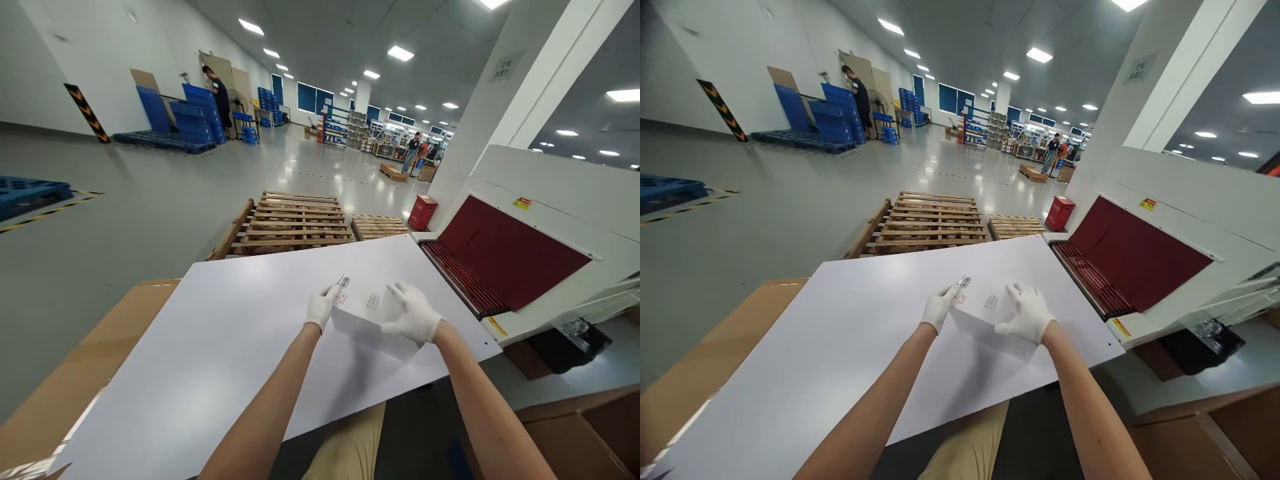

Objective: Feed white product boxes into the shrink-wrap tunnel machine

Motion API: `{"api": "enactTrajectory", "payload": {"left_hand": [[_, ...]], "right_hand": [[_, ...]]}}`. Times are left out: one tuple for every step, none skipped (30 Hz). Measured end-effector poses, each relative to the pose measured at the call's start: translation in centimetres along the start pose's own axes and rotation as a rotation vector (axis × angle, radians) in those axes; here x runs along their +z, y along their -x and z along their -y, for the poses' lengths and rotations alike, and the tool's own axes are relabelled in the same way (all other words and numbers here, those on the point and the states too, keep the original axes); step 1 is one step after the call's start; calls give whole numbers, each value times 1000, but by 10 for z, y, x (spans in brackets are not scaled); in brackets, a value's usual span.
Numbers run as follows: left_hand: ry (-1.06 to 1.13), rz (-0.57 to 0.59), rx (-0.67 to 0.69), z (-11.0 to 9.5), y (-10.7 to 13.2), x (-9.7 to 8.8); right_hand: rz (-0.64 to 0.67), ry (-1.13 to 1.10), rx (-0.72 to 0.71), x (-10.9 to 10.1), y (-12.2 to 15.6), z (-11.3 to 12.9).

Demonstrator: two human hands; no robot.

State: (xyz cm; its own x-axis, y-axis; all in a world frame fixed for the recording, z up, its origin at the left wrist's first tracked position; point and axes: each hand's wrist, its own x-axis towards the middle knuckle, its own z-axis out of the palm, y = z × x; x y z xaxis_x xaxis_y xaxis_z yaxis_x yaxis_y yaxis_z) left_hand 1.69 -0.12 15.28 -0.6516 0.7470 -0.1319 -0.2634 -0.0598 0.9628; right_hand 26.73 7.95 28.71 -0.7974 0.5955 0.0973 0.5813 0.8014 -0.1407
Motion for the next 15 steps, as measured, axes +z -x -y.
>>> {"api": "enactTrajectory", "payload": {"left_hand": [[14,-5,4,0,4,-2],[32,-8,6,0,7,-5],[53,-8,6,1,11,-9],[79,-4,4,2,15,-13],[110,0,2,4,18,-16],[142,4,-2,8,22,-20],[174,3,-10,14,27,-23],[200,-7,-30,22,33,-24],[218,-30,-67,31,40,-24],[223,-55,-124,41,49,-21],[216,-74,-197,51,60,-17],[199,-72,-275,61,73,-11],[176,-46,-343,69,87,-4],[155,7,-395,75,101,4],[130,79,-415,78,114,12]], "right_hand": [[87,65,-8,-1,-5,13],[151,129,-3,1,-8,25],[190,187,8,4,-9,36],[202,237,17,8,-8,45],[195,272,27,13,-5,51],[173,292,33,17,-1,55],[147,301,32,20,4,58],[117,304,28,23,9,59],[89,306,22,24,13,60],[66,309,13,24,17,62],[48,316,4,23,21,64],[34,322,-4,20,25,67],[24,327,-11,17,28,71],[19,330,-14,13,31,76],[18,330,-15,11,33,82]]}}
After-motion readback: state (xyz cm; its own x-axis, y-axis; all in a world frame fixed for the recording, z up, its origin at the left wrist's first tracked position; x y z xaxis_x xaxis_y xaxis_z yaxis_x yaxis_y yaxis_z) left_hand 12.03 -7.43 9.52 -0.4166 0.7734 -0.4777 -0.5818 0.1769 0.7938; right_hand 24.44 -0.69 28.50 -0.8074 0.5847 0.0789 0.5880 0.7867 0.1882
